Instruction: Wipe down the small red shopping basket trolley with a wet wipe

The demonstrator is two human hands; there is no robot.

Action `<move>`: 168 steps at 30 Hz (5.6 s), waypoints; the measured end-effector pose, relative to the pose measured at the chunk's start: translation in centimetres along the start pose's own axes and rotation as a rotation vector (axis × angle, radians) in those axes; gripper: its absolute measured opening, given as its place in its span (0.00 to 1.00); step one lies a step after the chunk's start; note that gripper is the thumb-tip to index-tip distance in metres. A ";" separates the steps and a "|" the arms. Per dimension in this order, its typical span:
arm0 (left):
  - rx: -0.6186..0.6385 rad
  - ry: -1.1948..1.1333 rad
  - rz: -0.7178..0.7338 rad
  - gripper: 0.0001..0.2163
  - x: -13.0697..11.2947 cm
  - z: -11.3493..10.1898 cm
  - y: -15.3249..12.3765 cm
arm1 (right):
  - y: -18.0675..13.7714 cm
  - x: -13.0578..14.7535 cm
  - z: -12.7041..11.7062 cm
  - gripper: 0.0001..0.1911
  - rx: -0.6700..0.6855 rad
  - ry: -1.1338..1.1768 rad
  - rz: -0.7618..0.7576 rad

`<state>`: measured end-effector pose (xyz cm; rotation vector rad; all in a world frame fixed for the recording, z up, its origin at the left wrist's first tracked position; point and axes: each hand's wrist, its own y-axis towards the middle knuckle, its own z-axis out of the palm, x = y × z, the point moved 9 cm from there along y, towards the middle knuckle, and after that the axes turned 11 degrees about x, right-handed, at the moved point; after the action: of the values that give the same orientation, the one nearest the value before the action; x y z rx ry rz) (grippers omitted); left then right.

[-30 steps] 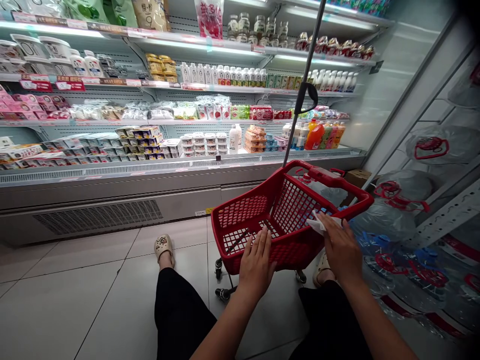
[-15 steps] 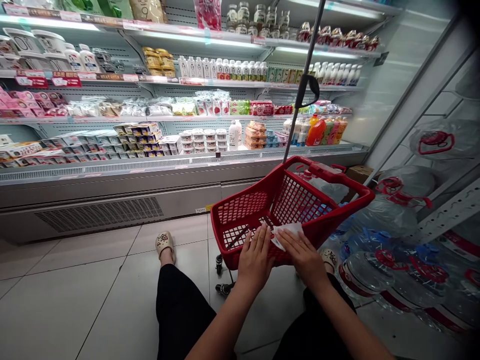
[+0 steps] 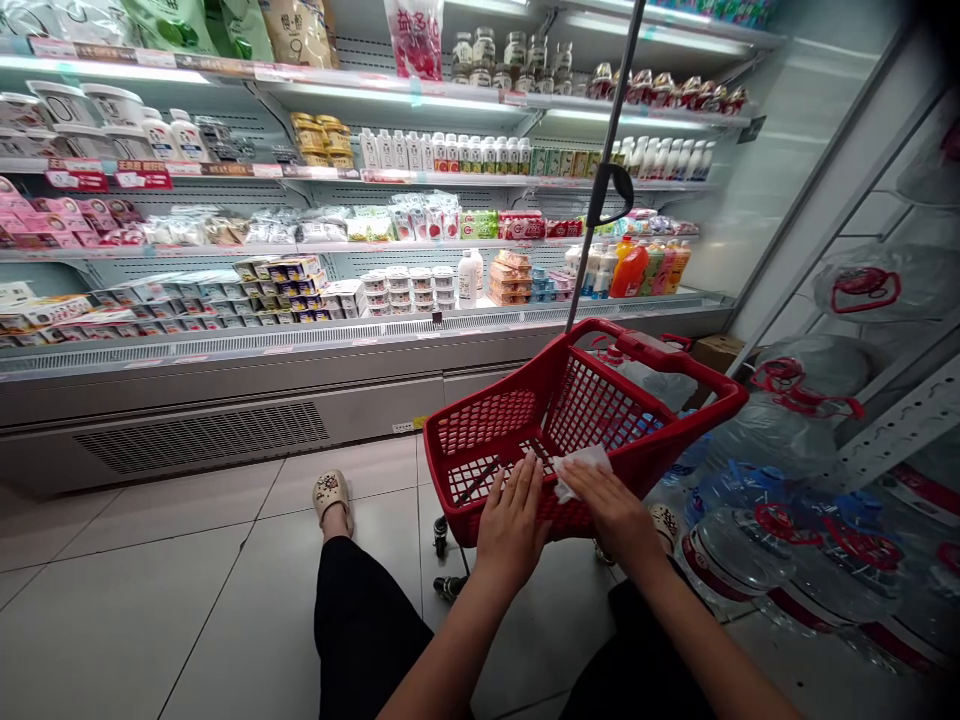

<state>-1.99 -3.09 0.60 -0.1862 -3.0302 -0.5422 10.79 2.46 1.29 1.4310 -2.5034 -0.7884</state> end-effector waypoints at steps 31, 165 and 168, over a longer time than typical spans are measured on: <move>0.029 -0.056 -0.116 0.38 2.7 0.3 -1.0 | -1.3 -3.9 -1.3 0.38 -0.033 0.021 0.173; 0.071 -0.198 0.019 0.42 6.2 1.3 -1.6 | 2.4 -5.9 4.1 0.32 0.009 0.387 0.198; 0.036 -0.189 -0.027 0.42 5.5 1.1 -1.7 | 2.9 -6.7 4.1 0.29 -0.006 0.394 0.198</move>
<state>-7.69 -3.67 -0.61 -0.2070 -3.2272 -0.4983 10.65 10.74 0.14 1.1756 -2.2856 -0.4279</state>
